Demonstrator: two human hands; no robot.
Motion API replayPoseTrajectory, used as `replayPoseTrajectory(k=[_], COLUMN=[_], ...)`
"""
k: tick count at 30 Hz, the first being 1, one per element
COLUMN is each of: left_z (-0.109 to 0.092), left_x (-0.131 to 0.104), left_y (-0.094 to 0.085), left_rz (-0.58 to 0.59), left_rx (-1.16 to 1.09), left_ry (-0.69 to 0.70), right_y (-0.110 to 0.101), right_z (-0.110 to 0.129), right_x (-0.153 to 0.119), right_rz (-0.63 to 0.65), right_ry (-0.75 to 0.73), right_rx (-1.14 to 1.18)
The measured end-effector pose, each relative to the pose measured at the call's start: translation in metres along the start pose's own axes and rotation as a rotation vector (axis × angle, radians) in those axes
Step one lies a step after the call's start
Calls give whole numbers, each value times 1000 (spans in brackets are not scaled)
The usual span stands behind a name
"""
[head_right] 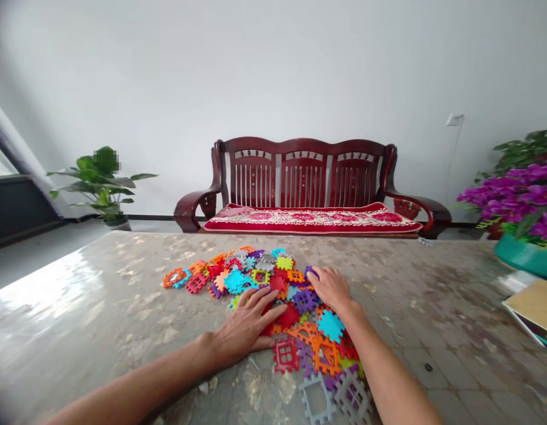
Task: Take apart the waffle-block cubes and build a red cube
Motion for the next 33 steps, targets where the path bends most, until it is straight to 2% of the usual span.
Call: replayPoseTrajectory(k=[4, 8, 14, 18, 20, 22, 24, 27, 29, 31, 33], left_z=[-9, -15, -19, -11, -12, -22, -41, -80, -101, -113, -116], left_x=[21, 37, 66, 84, 87, 83, 72, 50, 38, 35, 42], left_y=[-3, -3, 2, 4, 0, -9, -19, -30, -35, -37, -33], left_rz=[-39, -38, -49, 13, -1, -53, -87, -46, 0, 29, 35], left_rx=[27, 52, 101, 90, 61, 2, -80, -173, -202, -211, -203], left_ry=[-49, -99, -162, -268, -278, -214, -80, 203, 342, 392, 362], right_y=[1, 4, 10, 3, -4, -12, -18, -22, -21, -21, -22], right_z=[12, 1, -14, -17, -22, -30, -42, -59, -66, -66, -65], right_x=[2, 12, 38, 44, 40, 32, 23, 6, -4, -12, -17], right_rz=[-27, -36, -64, -49, -48, -48, -59, -81, -85, -88, -90], right_ry=[-30, 12, -47, -79, -91, -91, -68, 5, 45, 54, 37], right_rx=[56, 212, 516, 646, 706, 759, 789, 800, 817, 843, 868])
Point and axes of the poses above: each hand's wrist, its own x-axis towards the middle knuckle, its own y-axis out of the palm, z = x × y, the point moved 8 cm from there along x, towards the middle knuckle, and after that the axes turned 12 degrees about x, right-handed, at the moved point
